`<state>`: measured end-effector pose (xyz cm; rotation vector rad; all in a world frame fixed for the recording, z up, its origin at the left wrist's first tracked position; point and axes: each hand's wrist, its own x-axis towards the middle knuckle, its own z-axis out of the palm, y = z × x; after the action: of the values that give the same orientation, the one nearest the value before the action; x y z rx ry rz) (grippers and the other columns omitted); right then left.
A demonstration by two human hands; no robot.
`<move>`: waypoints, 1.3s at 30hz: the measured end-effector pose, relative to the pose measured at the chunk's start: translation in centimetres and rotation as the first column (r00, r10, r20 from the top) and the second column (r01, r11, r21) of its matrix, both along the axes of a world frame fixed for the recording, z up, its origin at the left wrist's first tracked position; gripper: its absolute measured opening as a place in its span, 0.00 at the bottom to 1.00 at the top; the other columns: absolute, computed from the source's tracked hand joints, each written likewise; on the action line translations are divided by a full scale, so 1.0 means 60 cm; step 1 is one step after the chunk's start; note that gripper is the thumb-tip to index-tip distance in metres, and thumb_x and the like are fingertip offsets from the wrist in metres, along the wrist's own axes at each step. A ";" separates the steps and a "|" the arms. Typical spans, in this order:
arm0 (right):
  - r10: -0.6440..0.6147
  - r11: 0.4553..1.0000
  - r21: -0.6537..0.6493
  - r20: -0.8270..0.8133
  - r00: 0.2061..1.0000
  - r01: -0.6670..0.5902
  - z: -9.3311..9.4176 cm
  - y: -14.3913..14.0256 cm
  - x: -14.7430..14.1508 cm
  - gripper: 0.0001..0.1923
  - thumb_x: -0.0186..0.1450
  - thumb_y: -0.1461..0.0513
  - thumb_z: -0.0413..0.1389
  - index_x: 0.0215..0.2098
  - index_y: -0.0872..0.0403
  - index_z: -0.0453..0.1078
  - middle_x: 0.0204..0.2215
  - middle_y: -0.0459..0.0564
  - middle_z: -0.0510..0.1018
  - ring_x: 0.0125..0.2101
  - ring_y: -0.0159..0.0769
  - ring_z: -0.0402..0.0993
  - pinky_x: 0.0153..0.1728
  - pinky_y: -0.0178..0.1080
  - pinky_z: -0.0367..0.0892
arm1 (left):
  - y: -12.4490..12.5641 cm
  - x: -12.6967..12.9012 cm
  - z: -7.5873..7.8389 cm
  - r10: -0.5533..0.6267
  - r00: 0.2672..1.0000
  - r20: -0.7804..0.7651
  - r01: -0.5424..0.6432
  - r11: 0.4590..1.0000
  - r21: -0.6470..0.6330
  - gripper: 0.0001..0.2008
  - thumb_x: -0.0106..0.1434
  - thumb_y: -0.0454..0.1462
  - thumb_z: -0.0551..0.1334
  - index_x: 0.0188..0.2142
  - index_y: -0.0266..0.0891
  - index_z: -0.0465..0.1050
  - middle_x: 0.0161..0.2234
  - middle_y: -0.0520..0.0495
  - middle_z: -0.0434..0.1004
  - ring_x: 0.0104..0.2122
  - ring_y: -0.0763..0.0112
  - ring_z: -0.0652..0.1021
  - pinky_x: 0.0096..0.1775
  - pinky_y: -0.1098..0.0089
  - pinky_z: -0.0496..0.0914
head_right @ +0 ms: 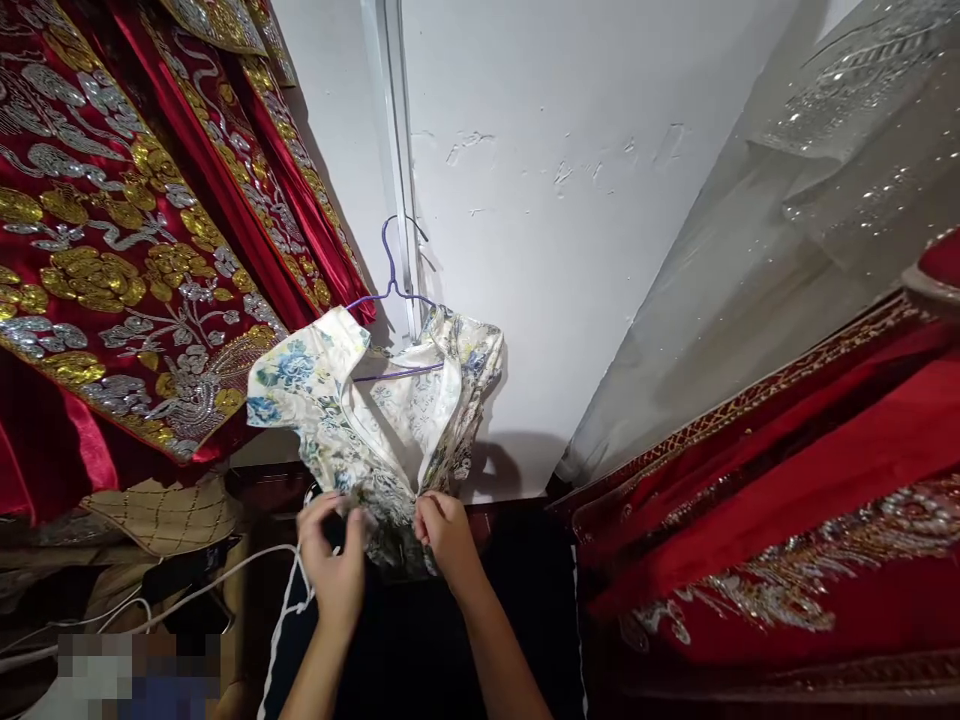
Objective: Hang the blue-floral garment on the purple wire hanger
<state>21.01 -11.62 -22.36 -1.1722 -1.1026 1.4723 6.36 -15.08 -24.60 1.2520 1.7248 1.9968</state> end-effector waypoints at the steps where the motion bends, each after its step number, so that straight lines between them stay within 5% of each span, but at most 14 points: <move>1: 0.030 1.000 0.004 0.017 0.999 -0.030 0.002 -0.004 0.001 0.14 0.60 0.56 0.53 0.19 0.52 0.60 0.13 0.42 0.64 0.15 0.28 0.55 0.20 0.34 0.51 | 0.000 0.015 0.000 -0.142 0.989 -0.037 0.140 0.989 -0.049 0.11 0.62 0.38 0.66 0.44 0.42 0.73 0.49 0.42 0.73 0.54 0.56 0.73 0.59 0.57 0.65; 4: 0.115 0.993 0.022 0.044 0.992 -0.116 0.007 -0.015 0.002 0.14 0.60 0.57 0.52 0.19 0.52 0.63 0.11 0.42 0.65 0.14 0.29 0.57 0.20 0.34 0.53 | 0.001 0.056 -0.003 -0.380 0.925 0.009 0.377 0.916 -0.137 0.08 0.63 0.37 0.63 0.43 0.41 0.75 0.42 0.43 0.77 0.45 0.58 0.77 0.51 0.61 0.69; 10: 0.092 0.994 0.047 0.113 0.989 -0.098 0.049 -0.003 0.018 0.14 0.61 0.58 0.52 0.20 0.50 0.71 0.12 0.48 0.72 0.11 0.32 0.58 0.17 0.37 0.53 | 0.005 0.081 -0.017 -0.436 0.899 0.037 0.437 0.889 -0.137 0.07 0.67 0.40 0.61 0.35 0.40 0.75 0.33 0.47 0.75 0.36 0.63 0.76 0.42 0.67 0.69; 13: 0.026 0.991 0.127 0.069 0.997 -0.034 0.114 0.040 0.030 0.13 0.63 0.58 0.54 0.23 0.51 0.73 0.14 0.48 0.73 0.12 0.31 0.60 0.16 0.36 0.53 | 0.007 0.086 -0.026 -0.478 0.878 -0.013 0.471 0.870 -0.149 0.08 0.68 0.40 0.60 0.34 0.40 0.74 0.33 0.46 0.73 0.36 0.63 0.76 0.40 0.68 0.69; 19: -0.030 0.924 0.380 -0.050 0.998 0.047 0.315 0.126 0.030 0.10 0.63 0.60 0.57 0.27 0.57 0.74 0.16 0.46 0.74 0.14 0.24 0.62 0.15 0.29 0.54 | 0.017 0.098 -0.041 -0.547 0.832 -0.097 0.521 0.828 -0.205 0.10 0.70 0.40 0.58 0.32 0.41 0.70 0.33 0.46 0.72 0.36 0.63 0.75 0.40 0.67 0.68; 22: -0.047 0.889 0.450 -0.096 0.994 0.085 0.357 0.131 0.026 0.11 0.64 0.60 0.56 0.28 0.57 0.73 0.16 0.45 0.74 0.13 0.23 0.60 0.13 0.28 0.52 | 0.030 0.089 -0.023 -0.588 0.803 -0.093 0.562 0.800 -0.209 0.12 0.69 0.41 0.59 0.29 0.41 0.71 0.31 0.46 0.72 0.34 0.62 0.76 0.37 0.67 0.69; 26: -0.014 0.872 0.487 -0.070 0.997 0.046 0.329 0.119 0.018 0.11 0.66 0.59 0.54 0.29 0.56 0.71 0.14 0.42 0.72 0.13 0.23 0.59 0.15 0.27 0.54 | 0.071 0.068 0.058 -0.606 0.793 -0.056 0.601 0.794 -0.090 0.08 0.68 0.42 0.61 0.35 0.42 0.75 0.33 0.45 0.75 0.36 0.60 0.77 0.41 0.62 0.70; 30: 0.021 0.858 0.513 -0.002 1.000 -0.016 0.305 0.106 0.007 0.10 0.67 0.59 0.53 0.29 0.55 0.70 0.14 0.41 0.71 0.14 0.24 0.61 0.17 0.28 0.57 | 0.129 0.046 0.191 -0.544 0.839 -0.031 0.544 0.835 0.083 0.18 0.72 0.45 0.57 0.58 0.46 0.67 0.39 0.46 0.75 0.40 0.65 0.77 0.46 0.64 0.71; 32: 0.025 0.842 0.539 0.019 0.999 -0.032 0.311 0.103 0.003 0.10 0.67 0.59 0.53 0.30 0.54 0.70 0.14 0.41 0.71 0.15 0.25 0.62 0.18 0.29 0.57 | 0.152 0.035 0.256 -0.494 0.856 -0.152 0.517 0.819 0.251 0.21 0.73 0.44 0.56 0.62 0.43 0.64 0.39 0.46 0.76 0.40 0.66 0.77 0.46 0.64 0.71; 36: 0.001 0.810 0.586 0.038 0.999 -0.024 0.306 0.117 -0.004 0.12 0.68 0.56 0.53 0.31 0.54 0.70 0.15 0.40 0.70 0.16 0.26 0.62 0.19 0.30 0.57 | 0.168 0.021 0.340 -0.375 0.806 -0.459 0.501 0.844 0.190 0.10 0.70 0.43 0.60 0.40 0.39 0.76 0.35 0.47 0.76 0.37 0.68 0.75 0.44 0.67 0.69; 39: -0.075 0.845 0.535 0.107 0.991 0.006 0.250 0.131 -0.009 0.12 0.67 0.56 0.54 0.29 0.54 0.70 0.15 0.40 0.68 0.16 0.27 0.61 0.20 0.32 0.55 | 0.158 0.006 0.369 -0.198 0.870 -0.451 0.369 0.867 0.333 0.10 0.70 0.41 0.61 0.33 0.39 0.73 0.31 0.50 0.73 0.34 0.69 0.73 0.42 0.69 0.69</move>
<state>20.49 -3.74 -7.38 -0.8844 -1.4486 0.9666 6.71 -5.61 -2.45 2.0567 1.1677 2.0789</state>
